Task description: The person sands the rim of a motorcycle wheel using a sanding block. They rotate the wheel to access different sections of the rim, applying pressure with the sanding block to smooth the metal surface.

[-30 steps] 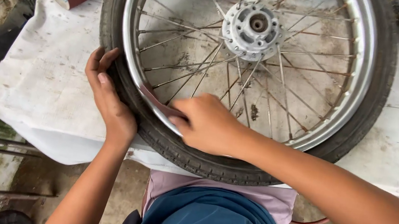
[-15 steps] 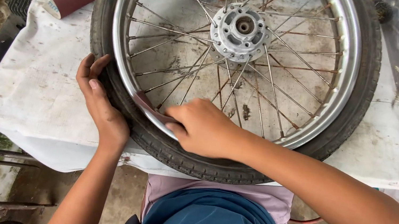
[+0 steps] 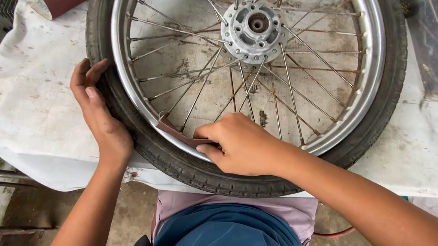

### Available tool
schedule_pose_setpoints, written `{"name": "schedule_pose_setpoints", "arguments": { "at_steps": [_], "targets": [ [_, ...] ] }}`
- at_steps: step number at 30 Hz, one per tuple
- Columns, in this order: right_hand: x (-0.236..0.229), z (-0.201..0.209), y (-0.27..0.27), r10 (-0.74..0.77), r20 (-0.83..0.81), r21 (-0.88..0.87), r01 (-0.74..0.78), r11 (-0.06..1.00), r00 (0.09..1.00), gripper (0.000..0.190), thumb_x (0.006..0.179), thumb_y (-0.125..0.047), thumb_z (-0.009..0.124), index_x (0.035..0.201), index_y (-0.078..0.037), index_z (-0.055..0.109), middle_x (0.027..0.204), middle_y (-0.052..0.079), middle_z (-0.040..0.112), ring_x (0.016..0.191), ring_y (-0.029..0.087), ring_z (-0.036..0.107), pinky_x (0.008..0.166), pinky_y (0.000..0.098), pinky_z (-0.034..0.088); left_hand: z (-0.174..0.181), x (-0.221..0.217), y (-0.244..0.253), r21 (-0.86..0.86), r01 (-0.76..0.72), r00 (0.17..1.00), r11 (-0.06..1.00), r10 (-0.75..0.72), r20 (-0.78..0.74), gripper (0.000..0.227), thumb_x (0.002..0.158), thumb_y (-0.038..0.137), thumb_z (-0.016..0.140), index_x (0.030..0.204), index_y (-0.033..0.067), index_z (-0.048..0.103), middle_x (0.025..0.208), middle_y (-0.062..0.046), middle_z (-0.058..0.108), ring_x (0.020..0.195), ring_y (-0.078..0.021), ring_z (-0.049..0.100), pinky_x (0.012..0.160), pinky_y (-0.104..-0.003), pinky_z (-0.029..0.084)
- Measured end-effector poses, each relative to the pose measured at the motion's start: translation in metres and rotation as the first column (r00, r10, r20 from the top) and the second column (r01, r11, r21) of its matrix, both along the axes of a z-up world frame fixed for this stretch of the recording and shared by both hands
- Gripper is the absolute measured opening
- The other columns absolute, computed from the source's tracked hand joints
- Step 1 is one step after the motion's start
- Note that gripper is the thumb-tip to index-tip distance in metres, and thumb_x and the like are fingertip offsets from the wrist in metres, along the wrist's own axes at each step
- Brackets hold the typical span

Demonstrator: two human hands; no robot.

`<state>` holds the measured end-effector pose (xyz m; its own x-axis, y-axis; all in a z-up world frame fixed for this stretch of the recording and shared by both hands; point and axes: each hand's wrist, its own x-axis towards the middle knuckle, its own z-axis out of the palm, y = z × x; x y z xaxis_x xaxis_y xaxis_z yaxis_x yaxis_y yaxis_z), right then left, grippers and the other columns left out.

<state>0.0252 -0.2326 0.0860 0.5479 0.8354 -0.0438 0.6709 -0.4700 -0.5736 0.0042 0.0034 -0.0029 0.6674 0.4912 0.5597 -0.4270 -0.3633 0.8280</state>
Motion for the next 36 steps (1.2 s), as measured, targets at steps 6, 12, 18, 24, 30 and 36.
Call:
{"name": "schedule_pose_setpoints", "arguments": {
  "at_steps": [6, 12, 18, 24, 30, 36],
  "targets": [
    [-0.012, 0.032, -0.069, -0.075, -0.048, -0.267, 0.059, 0.962, 0.996, 0.015, 0.087, -0.023, 0.066, 0.088, -0.011, 0.075, 0.069, 0.015, 0.078, 0.076, 0.042, 0.076, 0.071, 0.0507, 0.057, 0.008, -0.007, -0.006, 0.037, -0.020, 1.000, 0.999, 0.020, -0.006, 0.055, 0.116, 0.051, 0.020, 0.154, 0.0129, 0.031, 0.141, -0.018, 0.054, 0.132, -0.0295, 0.043, 0.116, -0.044, 0.026],
    [-0.010, 0.006, -0.019, 0.031, -0.019, -0.055, -0.032, 0.998, 0.999, 0.015, 0.090, -0.017, 0.064, 0.081, -0.009, 0.072, 0.062, 0.012, 0.071, 0.064, 0.037, 0.073, 0.065, 0.0423, 0.055, 0.007, -0.008, -0.008, 0.035, -0.026, 0.999, 0.999, 0.026, -0.025, 0.056, 0.115, 0.051, 0.019, 0.154, 0.0127, 0.029, 0.141, -0.018, 0.053, 0.132, -0.0291, 0.042, 0.116, -0.044, 0.024],
    [-0.010, 0.014, -0.080, -0.069, -0.011, -0.270, 0.064, 0.961, 0.998, 0.013, 0.085, -0.024, 0.067, 0.092, -0.020, 0.077, 0.069, 0.007, 0.078, 0.078, 0.037, 0.076, 0.070, 0.0474, 0.056, 0.004, -0.007, -0.002, 0.056, -0.021, 1.000, 0.998, 0.020, 0.005, 0.055, 0.116, 0.049, 0.020, 0.155, 0.0105, 0.028, 0.141, -0.020, 0.055, 0.134, -0.0309, 0.042, 0.118, -0.046, 0.022],
    [-0.002, 0.000, -0.102, -0.077, -0.045, -0.259, 0.063, 0.964, 0.996, 0.015, 0.084, -0.026, 0.070, 0.090, -0.015, 0.077, 0.073, 0.013, 0.080, 0.080, 0.041, 0.076, 0.071, 0.0510, 0.056, 0.005, -0.007, -0.008, 0.023, -0.039, 0.999, 0.999, 0.038, 0.016, 0.056, 0.115, 0.048, 0.021, 0.154, 0.0086, 0.029, 0.139, -0.020, 0.057, 0.133, -0.0303, 0.043, 0.118, -0.045, 0.021],
    [0.000, 0.020, -0.111, -0.117, 0.027, -0.318, 0.119, 0.941, 0.993, 0.015, 0.080, -0.035, 0.075, 0.088, -0.026, 0.082, 0.079, 0.002, 0.084, 0.087, 0.031, 0.078, 0.074, 0.0464, 0.058, -0.001, -0.007, -0.003, 0.040, -0.024, 1.000, 0.999, 0.024, 0.010, 0.055, 0.116, 0.048, 0.020, 0.155, 0.0105, 0.028, 0.142, -0.019, 0.056, 0.138, -0.0304, 0.040, 0.120, -0.046, 0.019],
    [0.016, 0.017, -0.127, -0.135, 0.072, -0.531, 0.153, 0.834, 0.988, 0.021, 0.081, -0.052, 0.079, 0.091, -0.034, 0.084, 0.072, -0.013, 0.083, 0.057, 0.005, 0.073, 0.060, 0.0230, 0.055, 0.003, -0.005, -0.004, -0.029, 0.017, 0.998, 0.999, -0.015, 0.068, 0.060, 0.113, 0.053, 0.026, 0.149, 0.0047, 0.030, 0.144, -0.021, 0.054, 0.139, -0.0275, 0.047, 0.125, -0.043, 0.028]
  ]
}}
